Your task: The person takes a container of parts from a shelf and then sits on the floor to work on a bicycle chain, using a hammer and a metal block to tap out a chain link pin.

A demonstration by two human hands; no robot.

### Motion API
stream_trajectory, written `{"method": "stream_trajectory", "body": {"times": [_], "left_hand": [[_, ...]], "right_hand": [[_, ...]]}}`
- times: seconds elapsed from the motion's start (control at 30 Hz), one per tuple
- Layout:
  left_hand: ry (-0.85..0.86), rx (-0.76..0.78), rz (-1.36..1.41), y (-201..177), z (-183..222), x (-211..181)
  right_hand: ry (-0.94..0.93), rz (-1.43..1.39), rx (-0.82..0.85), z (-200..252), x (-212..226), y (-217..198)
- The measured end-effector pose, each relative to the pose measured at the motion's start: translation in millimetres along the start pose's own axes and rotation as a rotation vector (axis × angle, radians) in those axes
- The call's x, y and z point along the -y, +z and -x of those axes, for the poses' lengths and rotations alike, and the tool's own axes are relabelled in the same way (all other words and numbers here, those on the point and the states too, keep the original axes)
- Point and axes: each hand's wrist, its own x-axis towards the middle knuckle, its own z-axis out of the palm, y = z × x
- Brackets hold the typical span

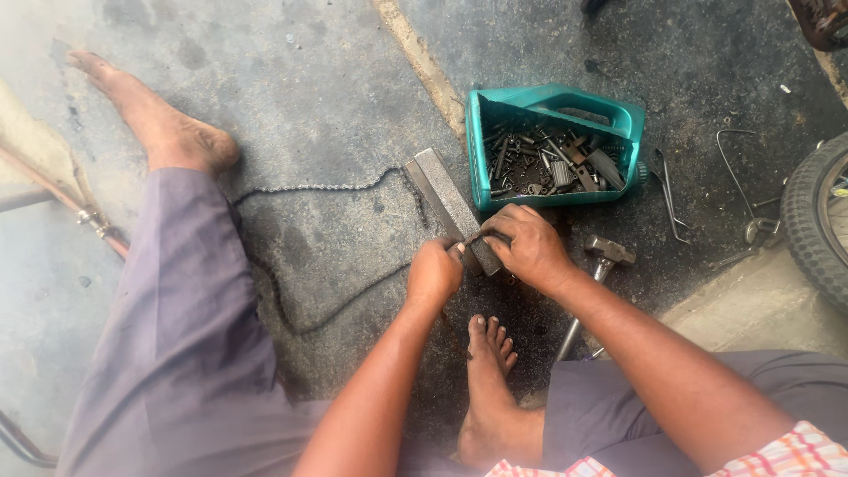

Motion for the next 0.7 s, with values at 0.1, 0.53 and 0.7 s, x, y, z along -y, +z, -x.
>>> {"method": "stream_trajectory", "body": {"times": [0.1,0.53,0.7], "left_hand": [[0.000,0.003,0.010,-2,-1,0],[0.029,-0.011,0.019,-3,0,1],[0.025,0.001,-0.005,-4,0,1]], "right_hand": [[0.042,0.080,0.014,-7,8,3],[0.028,0.064,-0.002,-7,16,6],[0.045,-0.007,-0.019,-6,12,9]]}}
